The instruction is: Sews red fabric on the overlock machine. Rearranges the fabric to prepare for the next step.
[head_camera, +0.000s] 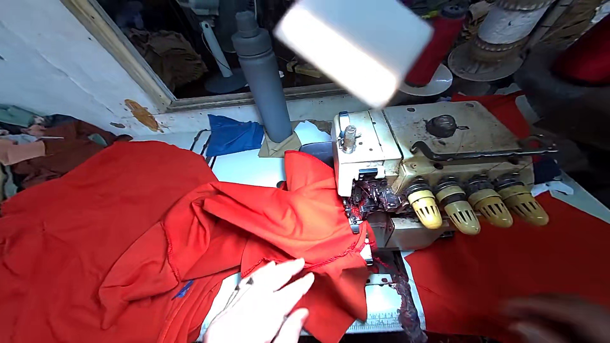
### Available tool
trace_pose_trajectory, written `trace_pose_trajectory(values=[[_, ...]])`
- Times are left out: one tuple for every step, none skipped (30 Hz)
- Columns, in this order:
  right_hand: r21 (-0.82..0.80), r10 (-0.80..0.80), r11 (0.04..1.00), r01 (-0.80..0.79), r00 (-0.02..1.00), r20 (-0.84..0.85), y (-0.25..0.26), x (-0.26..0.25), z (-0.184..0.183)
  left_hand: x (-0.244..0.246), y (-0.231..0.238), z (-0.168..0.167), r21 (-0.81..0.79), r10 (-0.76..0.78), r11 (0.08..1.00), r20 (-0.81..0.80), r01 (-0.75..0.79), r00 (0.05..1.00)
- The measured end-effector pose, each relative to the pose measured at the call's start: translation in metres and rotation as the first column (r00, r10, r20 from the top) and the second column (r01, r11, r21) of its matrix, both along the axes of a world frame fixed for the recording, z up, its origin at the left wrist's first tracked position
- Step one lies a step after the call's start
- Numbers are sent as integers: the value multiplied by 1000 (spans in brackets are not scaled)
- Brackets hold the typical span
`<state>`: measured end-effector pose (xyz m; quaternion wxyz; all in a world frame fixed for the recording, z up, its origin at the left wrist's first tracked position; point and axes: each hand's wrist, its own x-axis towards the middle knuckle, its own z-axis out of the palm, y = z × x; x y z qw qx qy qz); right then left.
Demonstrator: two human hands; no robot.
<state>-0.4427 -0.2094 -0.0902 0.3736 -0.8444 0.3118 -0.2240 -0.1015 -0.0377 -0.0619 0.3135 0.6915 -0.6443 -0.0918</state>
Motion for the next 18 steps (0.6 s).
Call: trace_pose_trajectory(values=[[-1, 75, 997, -75, 995, 72, 7, 26, -16, 1, -9, -8, -19, 10, 1000, 77, -9, 997], [6, 93, 996, -94, 989, 119, 15, 56, -31, 5, -17, -20, -44, 20, 999, 162, -13, 987], [25, 53, 998, -58, 987, 154, 23, 84, -46, 10, -24, -33, -88, 27, 996, 234, -7, 972], [49, -23, 999, 14, 985, 174, 30, 108, -58, 18, -30, -47, -162, 42, 987, 272, 3, 961], [74, -96, 994, 84, 979, 182, 36, 125, -68, 27, -34, -57, -234, 48, 972, 282, 20, 958], [106, -150, 986, 132, 971, 186, 39, 138, -74, 34, -37, -64, -270, 42, 962, 278, 37, 960], [169, -180, 974, 149, 965, 189, 42, 145, -79, 38, -36, -65, -267, 29, 962, 286, 50, 958], [239, -189, 961, 140, 962, 199, 45, 147, -80, 39, -34, -62, -242, 25, 969, 300, 51, 953], [292, -196, 948, 125, 954, 226, 47, 147, -80, 34, -31, -54, -208, 27, 977, 310, 40, 950], [320, -205, 940, 115, 943, 263, 49, 145, -80, 24, -28, -44, -179, 29, 983, 293, 25, 956], [325, -197, 941, 97, 936, 291, 51, 141, -79, 13, -25, -34, -168, 25, 986, 251, 18, 968], [310, -172, 948, 71, 934, 312, 52, 137, -78, 0, -22, -27, -176, 13, 984, 187, 20, 982], [287, -135, 957, 35, 932, 337, 54, 133, -77, -12, -21, -23, -205, -17, 978, 94, 36, 995], [261, -93, 965, -4, 928, 360, 57, 130, -75, -23, -21, -22, -223, -49, 974, -1, 47, 999], [240, -50, 970, -46, 923, 381, 59, 128, -72, -32, -23, -21, -198, -51, 980, -79, 34, 996], [230, -18, 970, -83, 915, 404, 62, 128, -68, -40, -25, -21, -128, -21, 992, -134, 4, 991], [227, 3, 968, -111, 903, 429, 65, 129, -65, -46, -28, -22, -39, 33, 999, -144, -39, 989], [225, 13, 966, -128, 892, 452, 68, 131, -63, -49, -31, -24, 48, 87, 996, -123, -81, 989]])
